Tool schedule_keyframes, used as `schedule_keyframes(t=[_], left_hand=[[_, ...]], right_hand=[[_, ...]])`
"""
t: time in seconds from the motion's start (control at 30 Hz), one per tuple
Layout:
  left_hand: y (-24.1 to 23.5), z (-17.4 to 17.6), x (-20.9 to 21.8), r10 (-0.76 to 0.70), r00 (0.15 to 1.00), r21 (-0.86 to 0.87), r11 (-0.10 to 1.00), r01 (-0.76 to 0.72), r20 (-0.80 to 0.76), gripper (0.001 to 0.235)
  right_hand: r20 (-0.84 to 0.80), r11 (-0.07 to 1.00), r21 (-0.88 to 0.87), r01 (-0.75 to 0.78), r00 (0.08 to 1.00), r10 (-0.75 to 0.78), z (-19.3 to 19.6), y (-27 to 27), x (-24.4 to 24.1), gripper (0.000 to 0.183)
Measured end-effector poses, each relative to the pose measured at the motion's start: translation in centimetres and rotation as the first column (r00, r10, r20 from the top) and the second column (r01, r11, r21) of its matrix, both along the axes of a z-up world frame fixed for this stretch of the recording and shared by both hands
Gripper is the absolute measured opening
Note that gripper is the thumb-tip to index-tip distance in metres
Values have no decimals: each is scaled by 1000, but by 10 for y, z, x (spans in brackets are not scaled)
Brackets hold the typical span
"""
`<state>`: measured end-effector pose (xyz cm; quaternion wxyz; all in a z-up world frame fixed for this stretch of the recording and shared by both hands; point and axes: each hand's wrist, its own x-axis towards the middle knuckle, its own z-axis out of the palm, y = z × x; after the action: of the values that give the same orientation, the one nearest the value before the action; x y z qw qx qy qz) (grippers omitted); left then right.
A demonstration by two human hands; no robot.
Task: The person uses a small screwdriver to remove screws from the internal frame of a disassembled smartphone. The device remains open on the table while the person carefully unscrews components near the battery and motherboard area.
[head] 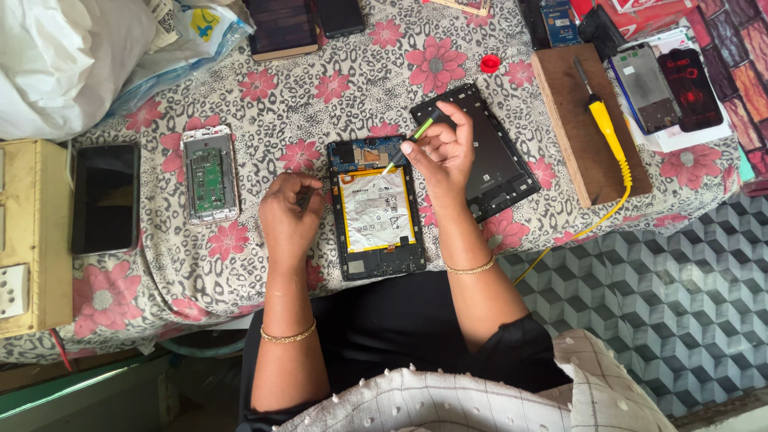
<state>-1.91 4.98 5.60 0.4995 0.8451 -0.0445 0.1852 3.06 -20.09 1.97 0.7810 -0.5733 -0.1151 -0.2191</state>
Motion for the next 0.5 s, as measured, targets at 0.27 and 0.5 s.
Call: schedule_keyframes(t=[0.27,0.5], left_hand=[[-30,14,-14,-213,969,68,976,206,123,37],[-47,22,-12,-231,965,70,972,224,124,37]], right_hand=[[48,998,-12,-63,997,64,7,8,-7,73],[49,997,-20,-77,996,78,14,12,-10,73]])
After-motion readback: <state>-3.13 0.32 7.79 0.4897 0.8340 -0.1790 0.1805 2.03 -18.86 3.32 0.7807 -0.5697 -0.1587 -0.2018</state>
